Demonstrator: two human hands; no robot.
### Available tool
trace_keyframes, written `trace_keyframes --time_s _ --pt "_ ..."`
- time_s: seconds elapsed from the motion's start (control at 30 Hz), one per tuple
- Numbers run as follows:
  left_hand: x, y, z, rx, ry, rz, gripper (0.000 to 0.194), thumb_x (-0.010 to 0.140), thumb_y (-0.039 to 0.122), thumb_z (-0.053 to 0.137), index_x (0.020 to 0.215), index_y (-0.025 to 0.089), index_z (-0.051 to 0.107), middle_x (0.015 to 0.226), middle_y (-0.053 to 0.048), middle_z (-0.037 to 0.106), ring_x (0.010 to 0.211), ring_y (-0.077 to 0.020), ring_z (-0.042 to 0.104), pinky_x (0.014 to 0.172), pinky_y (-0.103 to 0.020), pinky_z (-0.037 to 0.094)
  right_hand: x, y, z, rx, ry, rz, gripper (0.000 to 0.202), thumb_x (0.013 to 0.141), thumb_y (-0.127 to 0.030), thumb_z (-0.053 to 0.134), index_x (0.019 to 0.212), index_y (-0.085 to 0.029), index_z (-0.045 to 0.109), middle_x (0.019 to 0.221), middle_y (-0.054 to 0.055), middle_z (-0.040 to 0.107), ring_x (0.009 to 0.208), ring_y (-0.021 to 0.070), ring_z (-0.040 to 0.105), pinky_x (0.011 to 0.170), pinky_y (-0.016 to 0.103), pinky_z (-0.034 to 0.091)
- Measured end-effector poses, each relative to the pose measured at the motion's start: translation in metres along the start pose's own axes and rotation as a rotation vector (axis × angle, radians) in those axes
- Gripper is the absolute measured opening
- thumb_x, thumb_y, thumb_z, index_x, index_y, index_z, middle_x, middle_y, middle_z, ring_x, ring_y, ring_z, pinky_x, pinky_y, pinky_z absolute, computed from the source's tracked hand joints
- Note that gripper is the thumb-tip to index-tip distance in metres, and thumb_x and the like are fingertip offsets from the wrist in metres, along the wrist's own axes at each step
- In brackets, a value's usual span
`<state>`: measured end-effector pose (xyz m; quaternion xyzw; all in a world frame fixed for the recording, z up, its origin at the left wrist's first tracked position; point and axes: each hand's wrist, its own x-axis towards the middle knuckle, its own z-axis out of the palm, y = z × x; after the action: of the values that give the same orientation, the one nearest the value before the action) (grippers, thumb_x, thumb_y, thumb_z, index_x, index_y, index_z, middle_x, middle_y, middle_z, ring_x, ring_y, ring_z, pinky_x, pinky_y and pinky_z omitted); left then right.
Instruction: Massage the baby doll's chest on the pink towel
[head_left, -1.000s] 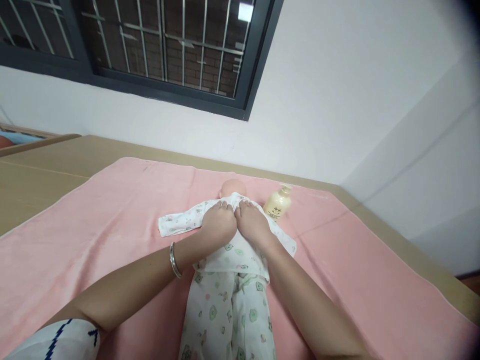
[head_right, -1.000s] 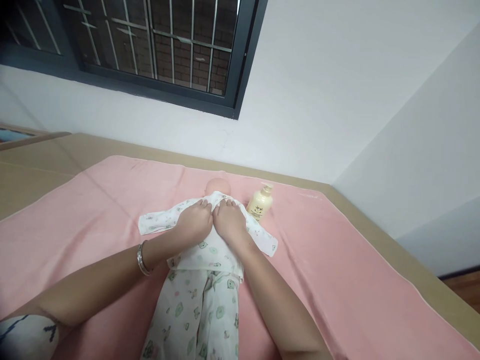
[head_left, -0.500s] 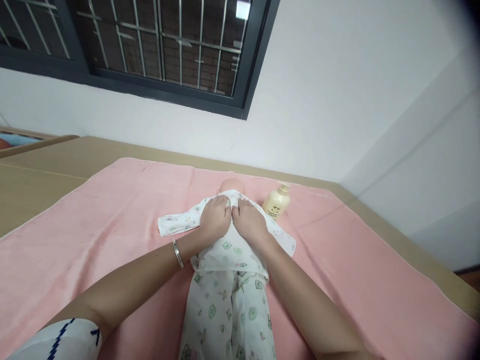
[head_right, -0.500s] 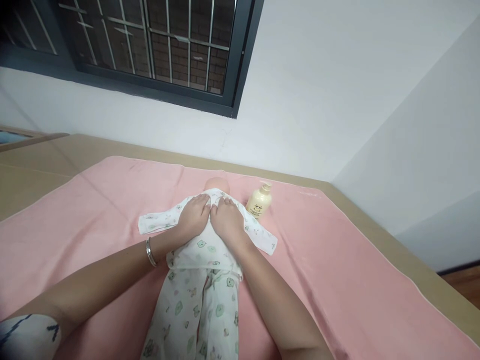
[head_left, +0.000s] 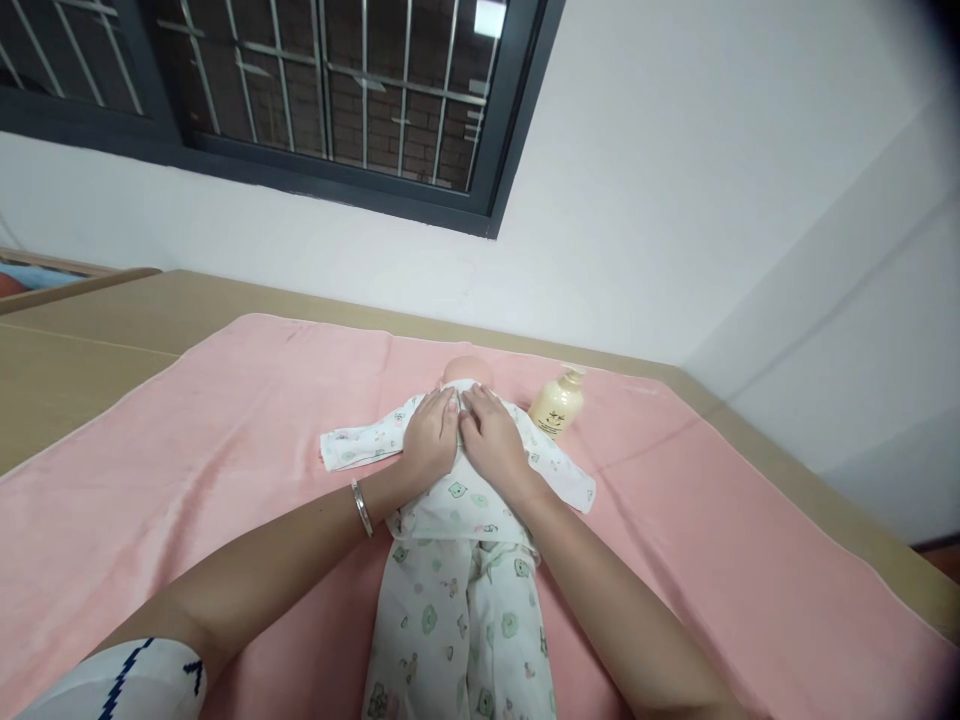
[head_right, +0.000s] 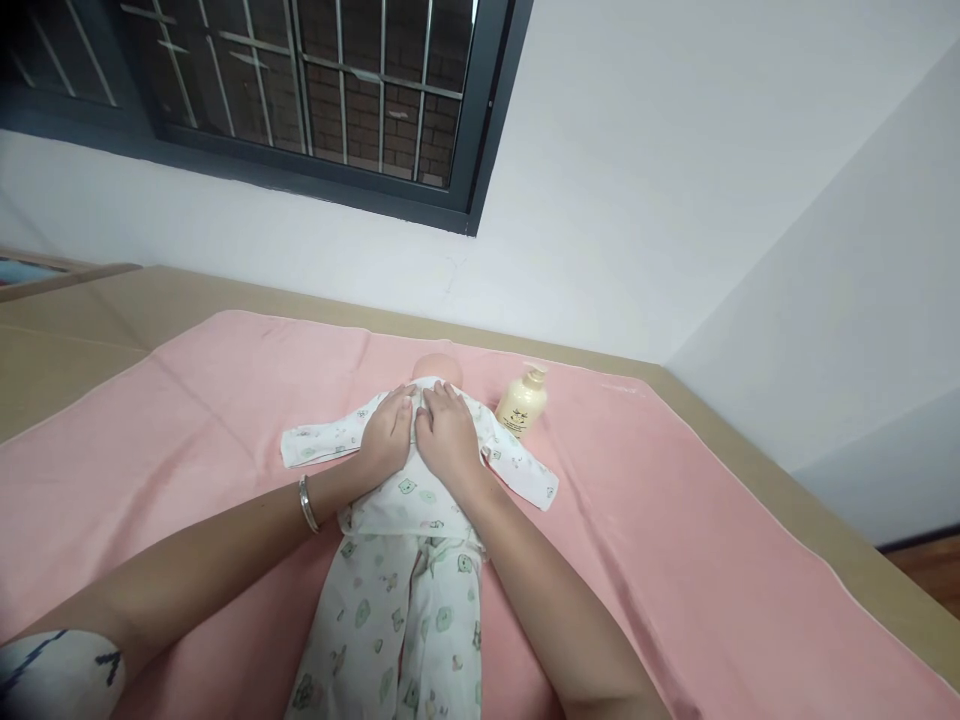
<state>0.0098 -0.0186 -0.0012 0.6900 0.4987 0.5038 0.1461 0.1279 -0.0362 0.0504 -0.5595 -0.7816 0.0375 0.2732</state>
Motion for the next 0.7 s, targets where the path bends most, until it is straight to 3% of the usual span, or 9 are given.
trace_keyframes --time_s 0.2,0.4,0.6,0.7 --pt "0.003 0.002 -0.001 0.023 -0.009 0.013 0.048 0.104 0.035 0.02 0.125 0.018 0.06 0.132 -0.01 0.064 0.131 -0.0215 0.054 0.116 -0.041 0.038 -0.003 -0.007 -0.014 -0.007 0.137 0.003 0.048 0.094 -0.02 0.038 0.137 -0.01 0.055 0.154 0.013 0.041 0.146 0.0229 0.032 0.122 0.044 0.022" --pt "0.004 0.0 0.0 -0.011 -0.006 0.065 0.046 0.103 0.034 0.023 0.12 0.015 0.062 0.123 -0.013 0.068 0.119 -0.0245 0.06 0.109 -0.044 0.043 -0.002 0.001 0.004 -0.03 0.037 0.008 0.043 0.094 -0.02 0.041 0.131 -0.011 0.061 0.145 0.015 0.052 0.14 0.0259 0.041 0.119 0.045 0.027" --pt "0.005 -0.002 0.001 -0.011 -0.004 0.072 0.042 0.102 0.032 0.027 0.117 0.016 0.063 0.121 -0.013 0.068 0.117 -0.0257 0.06 0.107 -0.045 0.045 -0.001 -0.001 -0.012 0.003 0.16 -0.009 0.045 0.092 -0.02 0.042 0.132 -0.009 0.06 0.148 0.016 0.048 0.141 0.0276 0.041 0.12 0.049 0.027" --pt "0.005 -0.004 0.003 0.016 -0.018 0.064 0.037 0.098 0.026 0.032 0.117 0.017 0.063 0.121 -0.012 0.068 0.117 -0.0256 0.06 0.107 -0.046 0.045 -0.001 0.002 -0.005 -0.004 0.135 -0.01 0.044 0.092 -0.019 0.04 0.13 -0.011 0.062 0.145 0.015 0.051 0.139 0.0271 0.043 0.119 0.048 0.029"
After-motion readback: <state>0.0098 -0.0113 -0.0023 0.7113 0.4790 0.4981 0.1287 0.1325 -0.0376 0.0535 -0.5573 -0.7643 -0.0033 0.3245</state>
